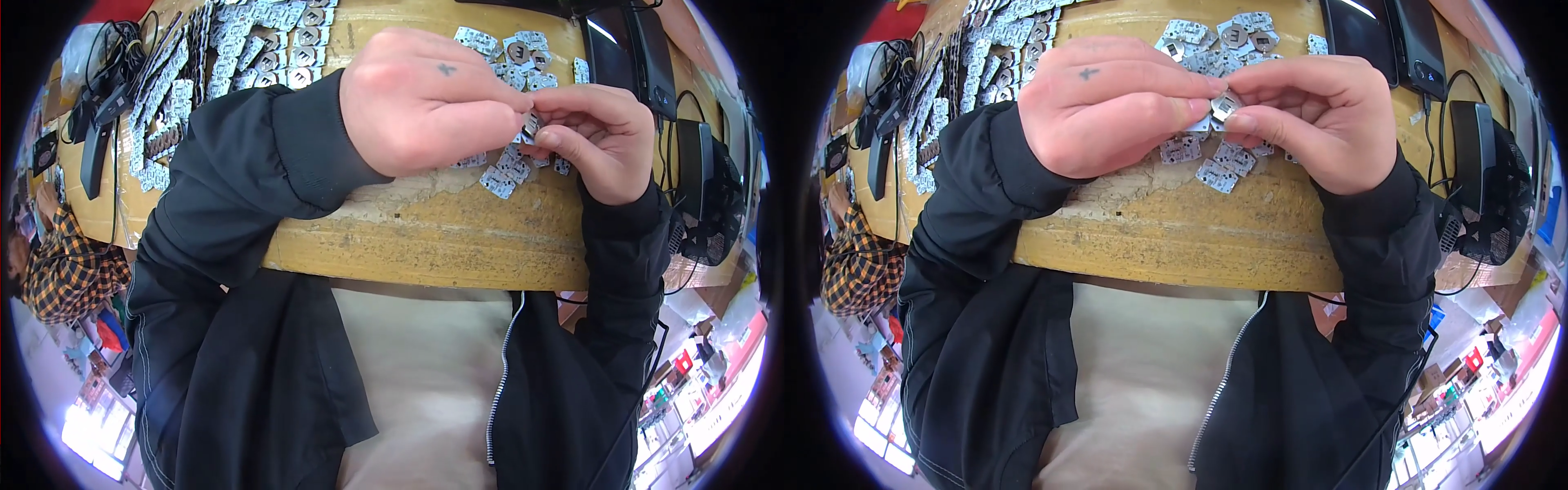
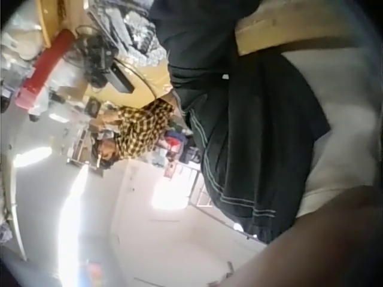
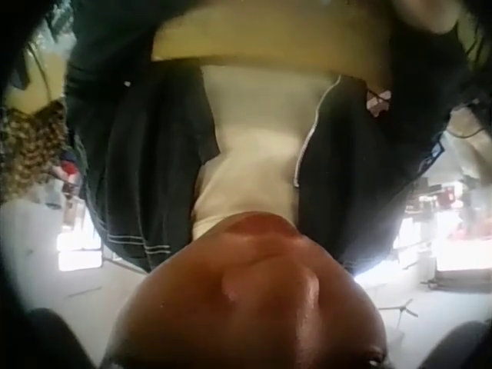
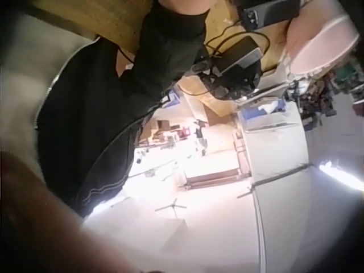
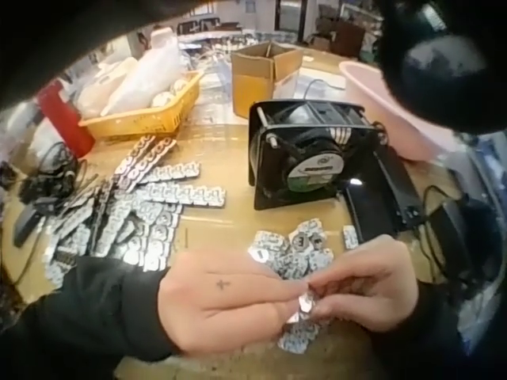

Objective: The recorder is assembling small segments of LED light strips at an industrial workbench.

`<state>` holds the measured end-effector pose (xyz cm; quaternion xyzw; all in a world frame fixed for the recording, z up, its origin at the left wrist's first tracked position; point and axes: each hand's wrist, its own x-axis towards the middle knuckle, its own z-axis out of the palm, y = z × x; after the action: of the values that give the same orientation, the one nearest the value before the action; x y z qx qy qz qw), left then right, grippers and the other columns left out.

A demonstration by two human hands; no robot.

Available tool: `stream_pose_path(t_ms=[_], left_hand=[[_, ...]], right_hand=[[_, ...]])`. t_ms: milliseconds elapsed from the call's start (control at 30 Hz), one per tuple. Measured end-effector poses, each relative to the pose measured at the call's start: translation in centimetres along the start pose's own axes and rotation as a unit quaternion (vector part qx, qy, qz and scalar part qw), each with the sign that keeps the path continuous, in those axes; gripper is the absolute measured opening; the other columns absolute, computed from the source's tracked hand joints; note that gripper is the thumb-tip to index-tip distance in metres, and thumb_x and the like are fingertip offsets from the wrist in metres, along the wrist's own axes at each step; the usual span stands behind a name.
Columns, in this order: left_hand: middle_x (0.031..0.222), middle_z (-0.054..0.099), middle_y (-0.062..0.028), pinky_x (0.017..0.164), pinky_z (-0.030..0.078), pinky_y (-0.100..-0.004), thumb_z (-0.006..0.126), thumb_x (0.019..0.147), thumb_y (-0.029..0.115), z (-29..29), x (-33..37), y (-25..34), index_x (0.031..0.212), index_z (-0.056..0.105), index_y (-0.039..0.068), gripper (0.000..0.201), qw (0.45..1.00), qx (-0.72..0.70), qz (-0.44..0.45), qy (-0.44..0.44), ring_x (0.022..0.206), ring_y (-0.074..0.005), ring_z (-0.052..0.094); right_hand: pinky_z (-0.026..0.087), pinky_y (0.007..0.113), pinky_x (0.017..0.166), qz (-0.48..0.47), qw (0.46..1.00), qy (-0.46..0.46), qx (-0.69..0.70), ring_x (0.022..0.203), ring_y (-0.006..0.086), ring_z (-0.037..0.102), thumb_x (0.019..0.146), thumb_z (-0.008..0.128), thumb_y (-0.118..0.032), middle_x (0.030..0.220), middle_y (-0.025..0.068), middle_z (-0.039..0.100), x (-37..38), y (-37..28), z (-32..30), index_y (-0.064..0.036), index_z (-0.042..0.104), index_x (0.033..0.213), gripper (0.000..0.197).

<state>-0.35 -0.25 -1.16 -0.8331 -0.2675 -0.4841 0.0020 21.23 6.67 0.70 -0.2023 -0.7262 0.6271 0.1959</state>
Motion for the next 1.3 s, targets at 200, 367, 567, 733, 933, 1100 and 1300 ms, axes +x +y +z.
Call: stream_pose_path(t_ms=[200,367,567,733,933,1100,1300], left_hand=[[0.088,0.066,-0.0169,0.06,0.053,-0.0309,0.067,0.061,-0.001,-1.0,0.2,0.2,0.085,0.064,-0.003,0.024,0.997,-0.022,-0.009,-0.074,0.07,-0.0269,0.065],[0.083,0.067,-0.0121,0.061,0.053,-0.0277,0.068,0.068,-0.002,-0.5,0.1,0.3,0.083,0.063,-0.002,0.016,0.995,-0.022,-0.081,-0.058,0.069,-0.0212,0.066],[0.074,0.065,-0.0083,0.06,0.051,-0.0226,0.066,0.081,0.004,-0.6,1.4,1.0,0.088,0.062,-0.002,0.011,0.919,-0.18,-0.344,-0.072,0.067,-0.013,0.065],[0.071,0.063,-0.0058,0.06,0.05,-0.0211,0.061,0.086,0.008,-0.5,1.7,1.0,0.091,0.062,-0.003,0.012,0.891,-0.214,-0.394,-0.065,0.066,-0.0113,0.064],[0.072,0.065,-0.0074,0.056,0.05,-0.0213,0.058,0.086,0.007,-0.5,1.2,0.7,0.095,0.063,-0.003,0.014,0.9,-0.208,-0.367,-0.108,0.06,-0.0104,0.063],[0.065,0.064,-0.0067,0.05,0.049,-0.021,0.06,0.085,0.007,-0.5,1.5,1.1,0.091,0.065,-0.002,0.012,0.914,-0.15,-0.359,-0.11,0.055,-0.0089,0.062],[0.065,0.064,-0.0076,0.049,0.049,-0.0222,0.062,0.082,0.006,-0.5,1.5,1.3,0.09,0.065,-0.001,0.011,0.907,-0.113,-0.385,-0.128,0.055,-0.0121,0.063]], right_hand=[[0.054,0.024,0.064,-0.003,1.0,-0.007,-0.001,0.07,0.018,0.066,0.081,0.06,0.004,0.085,0.0149,0.065,0.1,0.0,-0.1,0.0098,0.06,0.101,0.021],[0.054,0.023,0.064,-0.001,1.0,-0.008,-0.024,0.072,0.0183,0.066,0.085,0.056,0.003,0.085,0.0147,0.065,0.2,0.0,-0.2,0.0091,0.06,0.102,0.019],[0.052,0.022,0.064,-0.035,0.998,0.058,-0.02,0.079,0.0165,0.065,0.086,0.053,0.004,0.086,0.0142,0.065,0.3,-0.5,0.5,0.0085,0.059,0.103,0.019],[0.051,0.021,0.063,-0.021,0.993,0.1,-0.052,0.075,0.0142,0.063,0.084,0.058,0.004,0.087,0.0136,0.065,0.1,0.2,1.5,0.0071,0.06,0.104,0.02],[0.051,0.02,0.063,-0.018,0.989,0.144,0.004,0.072,0.0123,0.063,0.085,0.058,0.003,0.084,0.0112,0.066,0.3,0.2,1.0,0.0063,0.061,0.104,0.019],[0.054,0.022,0.067,-0.052,0.987,0.147,-0.051,0.074,0.014,0.065,0.083,0.06,0.006,0.084,0.0118,0.066,-0.1,0.0,1.1,0.0083,0.062,0.1,0.018],[0.053,0.021,0.066,-0.049,0.979,0.188,-0.066,0.072,0.013,0.065,0.081,0.062,0.006,0.081,0.011,0.066,0.1,-0.1,2.2,0.009,0.063,0.096,0.015]])
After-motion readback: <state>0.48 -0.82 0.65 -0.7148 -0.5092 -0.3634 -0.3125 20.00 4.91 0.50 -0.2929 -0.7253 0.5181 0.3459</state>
